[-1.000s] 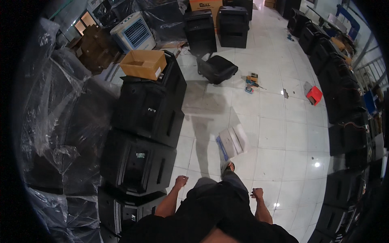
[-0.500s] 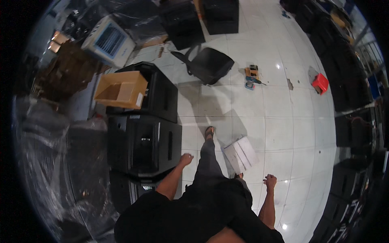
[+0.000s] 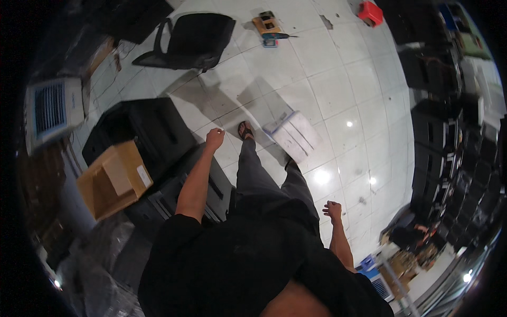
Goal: The person walks through a workshop and uses a cordless drill to fasten screws into the back panel of a large black speaker. The person retrieves screws from a small plastic container and secures them into the speaker enclosure.
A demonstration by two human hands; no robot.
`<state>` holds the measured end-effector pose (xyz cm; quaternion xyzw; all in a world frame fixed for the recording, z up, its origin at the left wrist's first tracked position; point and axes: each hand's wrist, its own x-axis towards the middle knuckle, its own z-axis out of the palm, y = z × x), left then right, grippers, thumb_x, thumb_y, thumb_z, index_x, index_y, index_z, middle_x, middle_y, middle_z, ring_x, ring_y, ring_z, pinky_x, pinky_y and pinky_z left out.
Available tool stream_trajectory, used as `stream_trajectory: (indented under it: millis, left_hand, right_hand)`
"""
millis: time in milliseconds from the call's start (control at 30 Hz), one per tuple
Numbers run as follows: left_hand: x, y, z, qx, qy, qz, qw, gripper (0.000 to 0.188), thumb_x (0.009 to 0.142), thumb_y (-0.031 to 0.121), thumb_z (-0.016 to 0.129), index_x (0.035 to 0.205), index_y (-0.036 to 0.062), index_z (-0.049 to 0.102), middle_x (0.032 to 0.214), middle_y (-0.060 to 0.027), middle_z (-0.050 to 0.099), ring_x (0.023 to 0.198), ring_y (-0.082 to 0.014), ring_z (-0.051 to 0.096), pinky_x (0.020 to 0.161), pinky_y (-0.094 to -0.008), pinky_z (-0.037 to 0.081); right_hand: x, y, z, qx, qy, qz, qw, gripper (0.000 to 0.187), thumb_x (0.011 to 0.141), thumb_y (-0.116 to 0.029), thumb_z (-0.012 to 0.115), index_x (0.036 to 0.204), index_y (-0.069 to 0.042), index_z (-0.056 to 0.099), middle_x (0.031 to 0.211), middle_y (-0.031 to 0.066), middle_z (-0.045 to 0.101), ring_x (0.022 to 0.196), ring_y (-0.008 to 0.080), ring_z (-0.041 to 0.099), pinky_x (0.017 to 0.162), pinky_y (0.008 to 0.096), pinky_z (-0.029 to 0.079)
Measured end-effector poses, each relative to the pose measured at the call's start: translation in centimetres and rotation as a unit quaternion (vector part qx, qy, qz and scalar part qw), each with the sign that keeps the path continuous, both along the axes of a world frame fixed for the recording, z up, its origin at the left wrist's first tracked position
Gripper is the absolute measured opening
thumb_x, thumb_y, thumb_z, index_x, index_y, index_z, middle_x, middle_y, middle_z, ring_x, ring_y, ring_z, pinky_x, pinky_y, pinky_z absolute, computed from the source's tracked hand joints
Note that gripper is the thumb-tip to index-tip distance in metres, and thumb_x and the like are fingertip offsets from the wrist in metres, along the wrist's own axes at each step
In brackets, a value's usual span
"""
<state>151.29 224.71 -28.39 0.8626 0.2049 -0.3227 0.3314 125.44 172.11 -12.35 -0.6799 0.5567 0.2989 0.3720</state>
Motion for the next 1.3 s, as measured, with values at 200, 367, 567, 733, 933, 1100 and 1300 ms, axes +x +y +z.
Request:
stream_trajectory:
  millis: [200, 367, 567, 733, 933, 1100, 1300]
  left_hand:
    - [2.9, -2.6, -1.5, -0.031, -0.001, -0.073, 0.997, 0.036, 0.081, 0.033, 0.058, 0.095, 0.0000, 0.064, 0.099, -0.0211, 0.062, 0.096, -0.0368, 0.058, 0.084, -0.0424, 0.046]
    - [5.7, -7.7, -1.2, -0.088, 0.023, -0.039, 0.995, 0.040, 0.079, 0.035, 0.056, 0.094, -0.0023, 0.063, 0.098, -0.0225, 0.062, 0.096, -0.0384, 0.057, 0.084, -0.0422, 0.046]
    - [4.5, -13.2, -10.0, -0.113, 0.077, -0.039, 0.990, 0.055, 0.081, 0.039, 0.056, 0.118, -0.0009, 0.052, 0.119, -0.0207, 0.053, 0.116, -0.0385, 0.045, 0.099, -0.0417, 0.035]
    - [8.2, -19.6, -17.5, -0.204, 0.184, 0.102, 0.956, 0.083, 0.079, 0.044, 0.062, 0.134, -0.0074, 0.027, 0.133, -0.0261, 0.040, 0.122, -0.0346, 0.042, 0.101, -0.0379, 0.035]
    - [7.6, -27.7, -22.7, -0.235, 0.146, 0.446, 0.851, 0.091, 0.073, 0.039, 0.073, 0.135, -0.0028, 0.021, 0.129, -0.0203, 0.042, 0.119, -0.0274, 0.043, 0.097, -0.0365, 0.038]
    - [9.2, -25.9, -15.1, -0.280, 0.165, 0.411, 0.852, 0.092, 0.074, 0.037, 0.072, 0.137, -0.0009, 0.017, 0.132, -0.0182, 0.041, 0.121, -0.0267, 0.041, 0.100, -0.0365, 0.035]
    - [18.4, -21.4, 1.2, -0.298, 0.090, 0.419, 0.853, 0.089, 0.073, 0.023, 0.073, 0.139, 0.0010, 0.018, 0.129, -0.0178, 0.043, 0.121, -0.0272, 0.042, 0.102, -0.0347, 0.032]
  right_hand:
    - [-1.4, 3.8, 0.8, -0.012, 0.026, -0.013, 1.000, 0.031, 0.084, -0.021, 0.057, 0.098, 0.006, 0.063, 0.077, 0.0115, 0.066, 0.059, 0.0174, 0.065, 0.046, 0.0267, 0.051]
    - [1.8, 2.5, -6.3, 0.007, 0.041, 0.200, 0.979, 0.036, 0.084, -0.027, 0.054, 0.099, 0.005, 0.063, 0.079, 0.0137, 0.067, 0.062, 0.0176, 0.066, 0.049, 0.0290, 0.053]
    - [19.4, 3.9, -17.9, 0.012, -0.012, 0.397, 0.918, 0.054, 0.081, -0.044, 0.061, 0.107, 0.004, 0.061, 0.099, 0.0246, 0.063, 0.098, 0.0379, 0.059, 0.088, 0.0421, 0.045]
    - [32.7, 1.1, -37.1, -0.091, -0.179, 0.430, 0.880, 0.092, 0.073, -0.050, 0.069, 0.133, 0.008, 0.031, 0.127, 0.0303, 0.045, 0.117, 0.0418, 0.046, 0.097, 0.0435, 0.039]
    - [40.1, 1.3, -39.8, 0.071, -0.074, 0.421, 0.901, 0.071, 0.073, -0.043, 0.071, 0.120, 0.005, 0.049, 0.112, 0.0246, 0.058, 0.108, 0.0353, 0.056, 0.090, 0.0388, 0.043]
    - [42.0, 1.6, -31.7, 0.090, -0.106, 0.426, 0.894, 0.061, 0.073, -0.038, 0.072, 0.114, 0.005, 0.054, 0.110, 0.0247, 0.059, 0.104, 0.0362, 0.057, 0.088, 0.0408, 0.045]
    - [50.2, 7.4, -15.5, 0.081, -0.143, 0.429, 0.888, 0.071, 0.068, -0.024, 0.077, 0.121, 0.006, 0.042, 0.113, 0.0245, 0.055, 0.107, 0.0357, 0.053, 0.091, 0.0386, 0.041]
